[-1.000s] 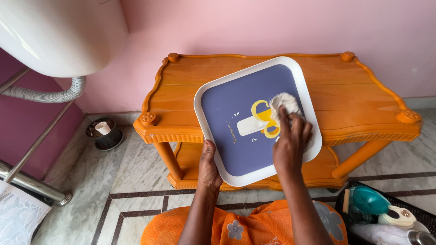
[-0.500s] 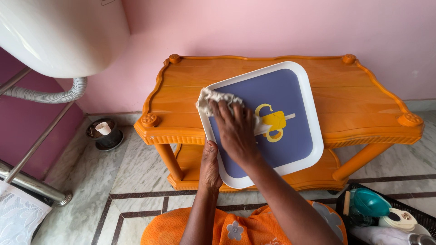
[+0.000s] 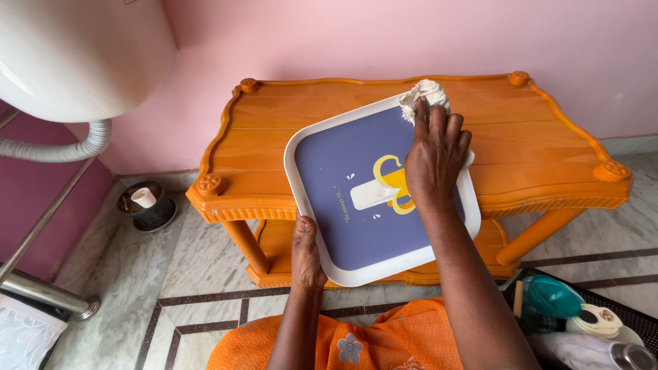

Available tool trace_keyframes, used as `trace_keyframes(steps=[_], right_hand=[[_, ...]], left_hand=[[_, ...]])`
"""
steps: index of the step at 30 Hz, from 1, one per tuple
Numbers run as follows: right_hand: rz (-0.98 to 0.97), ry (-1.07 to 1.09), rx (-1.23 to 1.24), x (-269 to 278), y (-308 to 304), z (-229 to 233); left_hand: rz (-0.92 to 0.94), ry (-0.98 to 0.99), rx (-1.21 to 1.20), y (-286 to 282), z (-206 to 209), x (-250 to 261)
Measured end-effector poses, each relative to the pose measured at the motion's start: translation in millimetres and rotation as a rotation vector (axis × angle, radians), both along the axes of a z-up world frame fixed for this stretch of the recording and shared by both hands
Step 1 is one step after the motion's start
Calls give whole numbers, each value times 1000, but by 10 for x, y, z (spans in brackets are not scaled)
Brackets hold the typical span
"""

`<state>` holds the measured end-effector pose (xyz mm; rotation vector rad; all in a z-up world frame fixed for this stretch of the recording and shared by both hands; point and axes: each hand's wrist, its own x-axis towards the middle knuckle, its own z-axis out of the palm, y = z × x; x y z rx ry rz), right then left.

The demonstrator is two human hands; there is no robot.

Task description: The person clears various items including a water bottle and cups from a small yellow table into a basket, then wipes down both the tray and the table surface with a cloth.

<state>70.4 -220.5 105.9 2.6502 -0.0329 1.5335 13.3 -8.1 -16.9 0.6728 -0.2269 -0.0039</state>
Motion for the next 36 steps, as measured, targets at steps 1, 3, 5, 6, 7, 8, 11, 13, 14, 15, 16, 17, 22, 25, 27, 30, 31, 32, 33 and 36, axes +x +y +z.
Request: trace_keyframes(steps=[1,3,5,6,7,8,11,13,14,15,16,17,22,25,27,30,31,32,33,36], right_hand=[[-22,17,-4,-17,-22,-10],[-65,50,-10,-74,-48,-34],[-102,71,-23,-188,-77,-84],[-123,85,-30,-268,-93,-127],[-137,91,-29,-342,-100,-177],[-151,95,-28,-413,-111,-230],[-168,124,8,-640,-152,-409],[-160,140,40,-780,-181,-528],[-153,142,54,-851,-190,-585],[-146,143,67,-920,-191,-638],[-156,159,73,-979,-194,-679],[-167,176,78,-1041,-195,-715],[-152,153,124,-1289,-189,-877],[-90,142,171,-1354,-175,-1017],[-52,158,199,-1373,-97,-1153],[46,169,196,-1358,98,-1357],[78,178,193,-1370,186,-1412],[109,185,191,-1385,289,-1457],[140,191,188,-1404,390,-1487],[231,213,179,-1471,644,-1488]], left_hand=[[-4,-9,-14,-5,-13,2],[-7,-27,-37,-20,-20,2],[-7,-48,-52,-32,-26,-3],[0,-38,-41,-37,-30,-6],[8,-29,-30,-38,-30,-4],[15,-21,-19,-49,-26,3],[25,19,-17,-59,-26,-17],[15,-15,-34,-73,-37,-21],[11,-32,-43,-72,-53,-26],[10,-33,-45,-68,-72,-33],[11,-36,-48,-73,-85,-31],[11,-39,-50,-80,-96,-33],[45,-32,-30,-124,-93,-52],[54,-52,-11,-141,-72,-79],[55,-65,-2,-158,-58,-97],[69,-75,8,-195,-51,-122],[72,-76,13,-206,-53,-121],[75,-79,18,-211,-58,-115],[74,-81,7,-211,-70,-112],[79,-72,-16,-221,-119,-75]])
